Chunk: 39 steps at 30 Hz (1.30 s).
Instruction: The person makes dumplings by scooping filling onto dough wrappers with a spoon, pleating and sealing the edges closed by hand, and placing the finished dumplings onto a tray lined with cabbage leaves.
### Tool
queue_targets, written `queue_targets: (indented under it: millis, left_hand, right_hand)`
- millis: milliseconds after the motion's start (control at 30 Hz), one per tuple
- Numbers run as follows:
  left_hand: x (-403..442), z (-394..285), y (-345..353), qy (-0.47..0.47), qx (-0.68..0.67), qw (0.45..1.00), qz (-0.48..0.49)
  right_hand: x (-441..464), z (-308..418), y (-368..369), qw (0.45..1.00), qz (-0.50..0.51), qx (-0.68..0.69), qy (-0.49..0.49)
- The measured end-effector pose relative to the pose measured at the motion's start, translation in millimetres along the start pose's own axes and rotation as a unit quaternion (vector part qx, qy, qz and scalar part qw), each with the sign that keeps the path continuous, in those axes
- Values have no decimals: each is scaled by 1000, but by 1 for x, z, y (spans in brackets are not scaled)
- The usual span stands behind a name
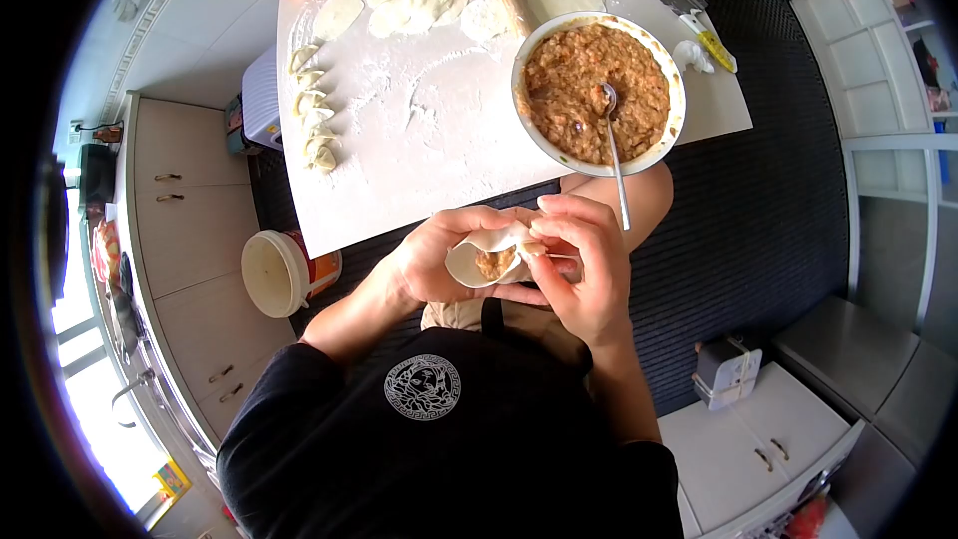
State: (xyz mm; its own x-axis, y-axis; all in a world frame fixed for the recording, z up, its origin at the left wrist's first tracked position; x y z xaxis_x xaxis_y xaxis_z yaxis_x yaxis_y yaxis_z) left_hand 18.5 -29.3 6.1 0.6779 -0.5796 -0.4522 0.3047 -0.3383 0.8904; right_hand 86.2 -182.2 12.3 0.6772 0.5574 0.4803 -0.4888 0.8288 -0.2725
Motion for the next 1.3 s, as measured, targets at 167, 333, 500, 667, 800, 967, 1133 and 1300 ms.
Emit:
queue_targets:
  millis: [167, 333, 500, 667, 800, 967, 1133, 1300]
  left_hand:
    - [2, -5, -8, -15, 35, 999, -9]
    - [2, -9, -13, 39, 19, 999, -27]
    - [-4, -10, -14, 91, 53, 994, -30]
    - [-6, -8, -16, 104, 126, 981, -102]
    - [-9, -11, -15, 112, 135, 978, -113]
    - [-8, -8, -15, 100, 131, 979, -117]
    - [-4, -4, -19, 104, 140, 977, -126]
    - [-4, -1, -20, 80, 122, 982, -119]
  right_hand:
    - [5, 0, -5, 997, 59, -31, -41]
    - [-4, -2, -4, 997, 15, -70, -24]
    - [-14, -7, 5, 996, -23, -84, 31]
    - [-8, -1, 11, 994, -3, -79, 80]
    - [-9, -3, 11, 995, -6, -55, 86]
    - [-7, 0, 11, 993, 8, -43, 108]
    - [-4, 4, 9, 990, 35, -53, 124]
    - [-4, 1, 3, 988, 56, -145, -6]
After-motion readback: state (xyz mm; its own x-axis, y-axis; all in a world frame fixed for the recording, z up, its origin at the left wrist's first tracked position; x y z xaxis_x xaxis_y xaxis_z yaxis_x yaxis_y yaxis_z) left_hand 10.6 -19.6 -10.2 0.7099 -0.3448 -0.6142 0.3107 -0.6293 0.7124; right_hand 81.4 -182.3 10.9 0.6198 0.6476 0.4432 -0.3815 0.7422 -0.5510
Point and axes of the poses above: each hand's wrist, its own x-axis towards the middle knuckle, its own y-axis out of the palm, z = x × y, the point moved 2 cm from there along x, towards the middle knuckle, and after that the axes turned 8 degrees about -y, right-handed, at the moved point
